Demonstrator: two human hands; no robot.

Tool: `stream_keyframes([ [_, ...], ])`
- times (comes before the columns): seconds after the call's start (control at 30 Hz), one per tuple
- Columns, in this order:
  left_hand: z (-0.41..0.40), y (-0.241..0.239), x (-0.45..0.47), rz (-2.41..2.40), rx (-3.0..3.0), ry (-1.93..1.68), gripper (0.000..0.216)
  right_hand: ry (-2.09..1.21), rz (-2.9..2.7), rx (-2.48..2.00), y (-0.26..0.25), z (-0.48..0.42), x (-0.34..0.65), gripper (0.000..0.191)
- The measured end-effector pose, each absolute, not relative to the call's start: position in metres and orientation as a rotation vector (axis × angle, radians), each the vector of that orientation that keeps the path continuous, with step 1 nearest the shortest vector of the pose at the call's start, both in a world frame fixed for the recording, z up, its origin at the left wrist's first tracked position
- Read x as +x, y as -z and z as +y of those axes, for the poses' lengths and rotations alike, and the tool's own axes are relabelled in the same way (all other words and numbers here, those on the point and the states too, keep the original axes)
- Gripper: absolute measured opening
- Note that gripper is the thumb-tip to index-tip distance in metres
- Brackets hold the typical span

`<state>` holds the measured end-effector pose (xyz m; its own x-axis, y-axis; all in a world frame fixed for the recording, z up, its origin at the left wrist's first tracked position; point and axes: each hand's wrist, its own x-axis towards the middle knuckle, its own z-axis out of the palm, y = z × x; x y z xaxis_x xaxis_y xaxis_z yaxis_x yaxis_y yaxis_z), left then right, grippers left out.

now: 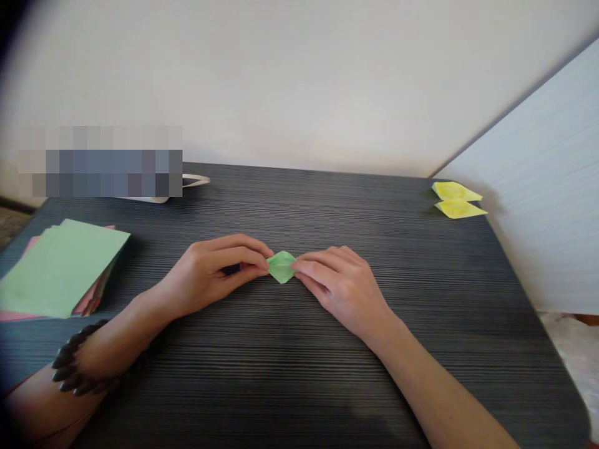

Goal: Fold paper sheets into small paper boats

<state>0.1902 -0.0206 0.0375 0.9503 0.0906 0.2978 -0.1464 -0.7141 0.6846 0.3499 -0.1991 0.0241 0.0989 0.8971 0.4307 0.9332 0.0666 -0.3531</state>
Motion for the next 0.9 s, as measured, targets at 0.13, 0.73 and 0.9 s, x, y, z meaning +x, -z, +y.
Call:
stream_keyframes([
  [0.13, -0.021, -0.039, 0.189, -0.040, 2.333, -0.379, 0.009, 0.058, -1.794, -1.866, -0.027, -0.199, 0.347, 0.015],
  [0.73, -0.067, -0.065, 0.205, 0.510, 2.907, -0.107, 0.013, -0.021, -1.601, -2.062, -0.031, -0.193, 0.328, 0.012],
  [0.9, -0.069, -0.066, 0.211, 0.539, 2.940, -0.028, 0.015, -0.025, -1.576, -2.056, -0.031, -0.193, 0.327, 0.012],
])
